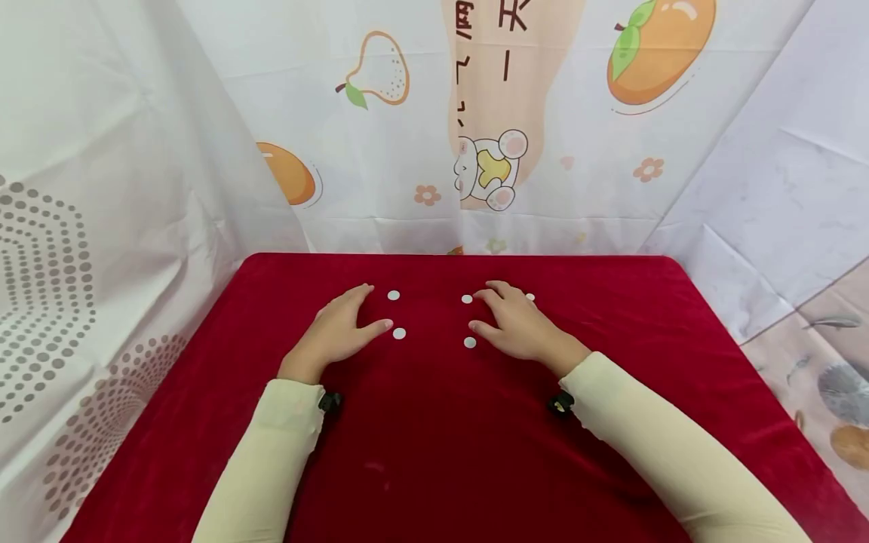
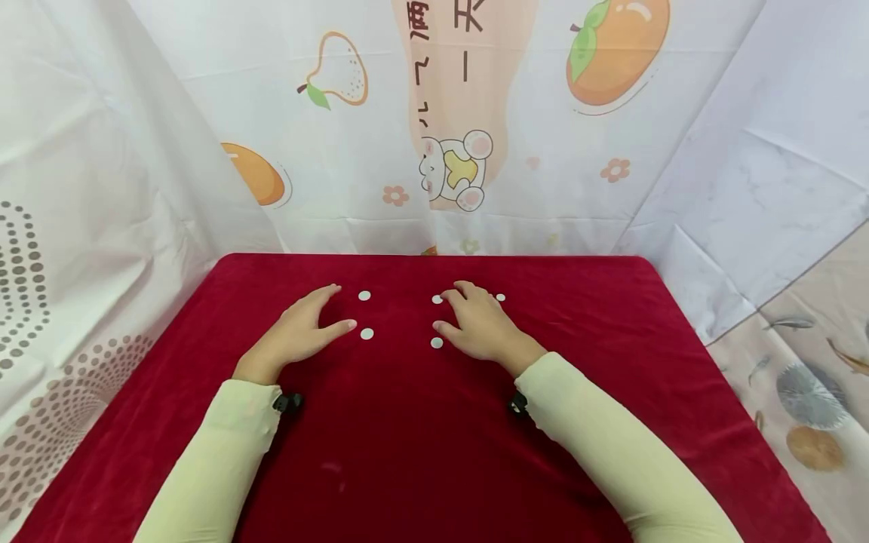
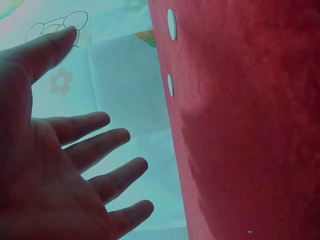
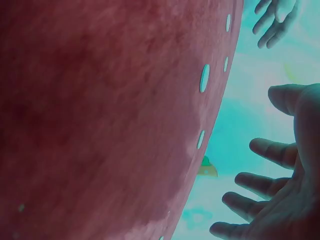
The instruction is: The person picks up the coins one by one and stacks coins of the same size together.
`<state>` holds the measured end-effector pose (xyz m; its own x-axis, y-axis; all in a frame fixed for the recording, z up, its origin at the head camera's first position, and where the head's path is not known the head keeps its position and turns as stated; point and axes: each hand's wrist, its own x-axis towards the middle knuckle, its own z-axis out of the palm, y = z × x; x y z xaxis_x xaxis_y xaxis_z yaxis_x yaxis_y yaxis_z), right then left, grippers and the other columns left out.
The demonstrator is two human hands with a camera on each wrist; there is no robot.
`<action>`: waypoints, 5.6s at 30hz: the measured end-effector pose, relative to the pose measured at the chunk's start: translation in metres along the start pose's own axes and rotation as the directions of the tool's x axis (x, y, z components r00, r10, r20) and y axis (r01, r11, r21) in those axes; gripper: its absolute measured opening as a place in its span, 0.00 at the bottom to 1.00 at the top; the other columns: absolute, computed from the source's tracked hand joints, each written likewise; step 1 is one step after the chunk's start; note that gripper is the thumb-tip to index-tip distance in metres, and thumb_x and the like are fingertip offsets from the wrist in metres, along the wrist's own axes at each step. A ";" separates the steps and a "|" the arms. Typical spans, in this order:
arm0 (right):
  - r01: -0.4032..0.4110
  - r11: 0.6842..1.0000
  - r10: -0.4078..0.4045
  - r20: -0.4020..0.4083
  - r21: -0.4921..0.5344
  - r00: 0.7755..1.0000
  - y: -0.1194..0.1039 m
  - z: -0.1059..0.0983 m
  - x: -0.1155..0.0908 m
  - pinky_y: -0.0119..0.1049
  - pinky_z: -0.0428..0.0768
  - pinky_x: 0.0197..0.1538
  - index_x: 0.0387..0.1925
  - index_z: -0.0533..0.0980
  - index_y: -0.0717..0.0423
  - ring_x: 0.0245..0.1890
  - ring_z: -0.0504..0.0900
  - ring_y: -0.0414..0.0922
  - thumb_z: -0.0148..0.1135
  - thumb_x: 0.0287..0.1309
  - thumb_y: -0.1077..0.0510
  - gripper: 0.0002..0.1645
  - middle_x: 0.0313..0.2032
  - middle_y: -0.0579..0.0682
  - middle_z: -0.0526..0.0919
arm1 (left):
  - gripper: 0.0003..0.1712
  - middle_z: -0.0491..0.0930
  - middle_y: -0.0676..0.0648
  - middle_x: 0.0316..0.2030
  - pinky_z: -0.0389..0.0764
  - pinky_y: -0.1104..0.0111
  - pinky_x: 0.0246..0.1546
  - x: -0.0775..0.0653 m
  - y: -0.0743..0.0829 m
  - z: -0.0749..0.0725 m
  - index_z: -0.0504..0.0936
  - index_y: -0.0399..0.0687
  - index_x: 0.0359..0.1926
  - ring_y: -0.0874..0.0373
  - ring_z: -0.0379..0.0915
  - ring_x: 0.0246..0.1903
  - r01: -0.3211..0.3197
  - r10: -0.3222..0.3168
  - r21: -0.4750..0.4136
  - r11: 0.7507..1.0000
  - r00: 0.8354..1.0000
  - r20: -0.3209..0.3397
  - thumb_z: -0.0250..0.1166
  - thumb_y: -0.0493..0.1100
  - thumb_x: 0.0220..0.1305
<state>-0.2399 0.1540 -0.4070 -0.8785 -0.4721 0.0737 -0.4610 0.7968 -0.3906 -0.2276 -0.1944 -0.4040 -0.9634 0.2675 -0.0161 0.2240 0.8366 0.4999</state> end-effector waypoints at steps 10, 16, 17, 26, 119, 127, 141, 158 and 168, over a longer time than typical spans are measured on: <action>0.062 0.997 -0.061 0.013 -0.046 0.998 -0.016 0.007 0.013 0.60 0.72 0.68 0.64 0.77 0.54 0.68 0.69 0.58 0.63 0.69 0.44 0.28 0.70 0.57 0.70 | 0.43 0.65 0.39 0.75 0.63 0.44 0.74 0.004 -0.005 0.012 0.62 0.42 0.77 0.41 0.60 0.74 -0.005 0.008 -0.063 0.998 0.999 0.051 0.67 0.55 0.69; 0.079 0.996 -0.077 0.041 -0.048 0.996 -0.021 0.016 0.020 0.58 0.73 0.68 0.60 0.80 0.52 0.67 0.70 0.57 0.62 0.69 0.44 0.24 0.67 0.54 0.72 | 0.41 0.69 0.39 0.72 0.67 0.45 0.72 0.004 -0.003 0.014 0.65 0.41 0.76 0.42 0.65 0.72 0.010 -0.003 -0.100 0.995 0.998 0.069 0.69 0.51 0.68; 0.078 0.996 -0.076 0.040 -0.045 0.996 -0.022 0.017 0.021 0.58 0.73 0.68 0.60 0.80 0.51 0.67 0.70 0.57 0.62 0.69 0.44 0.24 0.67 0.54 0.72 | 0.41 0.70 0.39 0.72 0.68 0.46 0.71 0.004 -0.003 0.015 0.65 0.41 0.75 0.42 0.66 0.71 0.013 -0.006 -0.097 0.995 0.998 0.069 0.69 0.51 0.68; 0.069 0.997 -0.070 0.039 0.027 0.997 -0.026 0.028 0.029 0.54 0.74 0.67 0.57 0.82 0.51 0.65 0.71 0.56 0.65 0.68 0.48 0.20 0.65 0.55 0.74 | 0.41 0.73 0.40 0.69 0.71 0.46 0.69 0.005 0.001 0.021 0.68 0.42 0.74 0.43 0.69 0.69 0.032 -0.027 -0.059 0.998 0.996 0.090 0.70 0.54 0.67; -0.168 0.961 0.134 0.161 0.220 0.978 -0.080 0.057 0.076 0.39 0.82 0.48 0.42 0.91 0.43 0.45 0.79 0.43 0.78 0.56 0.55 0.10 0.41 0.42 0.89 | 0.14 0.75 0.43 0.66 0.73 0.37 0.54 0.011 0.024 0.030 0.91 0.59 0.49 0.37 0.68 0.66 0.026 -0.033 0.093 0.995 0.997 0.077 0.76 0.42 0.62; -0.216 0.946 0.169 0.204 0.240 0.964 -0.082 0.057 0.075 0.67 0.73 0.62 0.32 0.90 0.41 0.41 0.80 0.42 0.77 0.57 0.55 0.03 0.31 0.38 0.87 | 0.14 0.76 0.40 0.64 0.73 0.36 0.57 0.014 0.027 0.031 0.92 0.55 0.48 0.36 0.68 0.65 0.035 -0.039 0.053 0.998 0.996 0.085 0.76 0.41 0.60; -0.203 0.947 0.160 0.181 0.250 0.970 -0.085 0.062 0.073 0.75 0.66 0.64 0.34 0.91 0.41 0.45 0.79 0.43 0.78 0.56 0.54 0.04 0.31 0.36 0.87 | 0.08 0.81 0.43 0.55 0.79 0.47 0.56 0.012 0.020 0.029 0.93 0.50 0.39 0.46 0.76 0.56 0.086 -0.089 0.057 0.995 0.995 0.049 0.79 0.41 0.57; -0.216 0.945 0.174 0.182 0.244 0.968 -0.084 0.064 0.074 0.67 0.68 0.63 0.33 0.92 0.37 0.45 0.79 0.41 0.79 0.55 0.52 0.04 0.30 0.33 0.87 | 0.04 0.82 0.46 0.54 0.77 0.44 0.54 0.009 0.023 0.030 0.93 0.55 0.34 0.47 0.76 0.55 0.098 -0.100 0.056 0.994 0.994 0.036 0.79 0.44 0.57; -0.212 0.941 0.165 0.188 0.265 0.968 -0.084 0.064 0.072 0.62 0.68 0.61 0.32 0.91 0.37 0.44 0.79 0.41 0.78 0.56 0.53 0.03 0.29 0.33 0.87 | 0.03 0.81 0.45 0.57 0.75 0.42 0.59 0.009 0.021 0.032 0.93 0.55 0.34 0.45 0.75 0.60 0.089 -0.091 0.069 0.994 0.995 0.028 0.79 0.45 0.57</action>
<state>-0.2559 0.0291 -0.4272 -0.9031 -0.3963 -0.1654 -0.2143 0.7497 -0.6261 -0.2265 -0.1592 -0.4214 -0.9753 0.2035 -0.0862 0.1468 0.8881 0.4355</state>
